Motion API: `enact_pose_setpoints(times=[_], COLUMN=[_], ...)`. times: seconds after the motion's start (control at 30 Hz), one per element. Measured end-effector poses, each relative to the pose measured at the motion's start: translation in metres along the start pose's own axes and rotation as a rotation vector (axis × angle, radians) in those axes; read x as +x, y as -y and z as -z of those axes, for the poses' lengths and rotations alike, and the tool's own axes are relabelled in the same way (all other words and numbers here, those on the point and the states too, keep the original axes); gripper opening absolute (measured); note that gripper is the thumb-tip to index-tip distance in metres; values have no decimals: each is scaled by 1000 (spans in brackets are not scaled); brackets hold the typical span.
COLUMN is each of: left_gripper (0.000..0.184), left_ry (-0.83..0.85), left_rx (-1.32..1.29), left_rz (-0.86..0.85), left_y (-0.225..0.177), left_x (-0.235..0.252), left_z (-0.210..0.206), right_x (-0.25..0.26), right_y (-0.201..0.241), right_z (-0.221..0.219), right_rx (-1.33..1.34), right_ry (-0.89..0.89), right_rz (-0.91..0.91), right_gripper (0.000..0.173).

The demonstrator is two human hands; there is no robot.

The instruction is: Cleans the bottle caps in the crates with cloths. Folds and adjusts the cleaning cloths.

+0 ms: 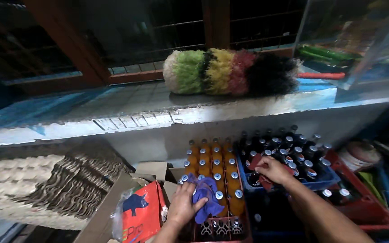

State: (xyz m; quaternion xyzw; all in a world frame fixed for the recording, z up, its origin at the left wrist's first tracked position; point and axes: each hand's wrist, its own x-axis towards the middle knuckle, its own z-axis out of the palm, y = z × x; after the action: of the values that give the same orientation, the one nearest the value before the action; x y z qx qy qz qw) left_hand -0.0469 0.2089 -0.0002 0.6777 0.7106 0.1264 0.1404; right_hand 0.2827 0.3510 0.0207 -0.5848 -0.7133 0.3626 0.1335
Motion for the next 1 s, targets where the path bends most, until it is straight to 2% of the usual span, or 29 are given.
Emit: enact_pose_setpoints(times=[0.33, 0.47, 0.67, 0.83, 1.0], left_gripper=[67, 67, 66, 67, 67], left_ry=[2, -26, -16, -14, -8], left_rx=[3, -14, -4, -1, -4], left_rz=[8, -15, -4, -1, 6], left_y=[0, 2, 1, 2, 2], left_x=[1, 0, 1, 1, 2], left_z=[0, -2, 0, -2, -3], right_x=[-1, 1, 3, 7, 6], right_y=[13, 8, 15, 6, 8], right_z=[0, 2, 1, 2, -2], right_rx=[12, 39, 53, 97, -26], right_ry=[-40, 0, 17, 45, 100], right_rz=[-148, -121, -196, -120, -125], right_gripper=[25, 40, 37, 60, 47])
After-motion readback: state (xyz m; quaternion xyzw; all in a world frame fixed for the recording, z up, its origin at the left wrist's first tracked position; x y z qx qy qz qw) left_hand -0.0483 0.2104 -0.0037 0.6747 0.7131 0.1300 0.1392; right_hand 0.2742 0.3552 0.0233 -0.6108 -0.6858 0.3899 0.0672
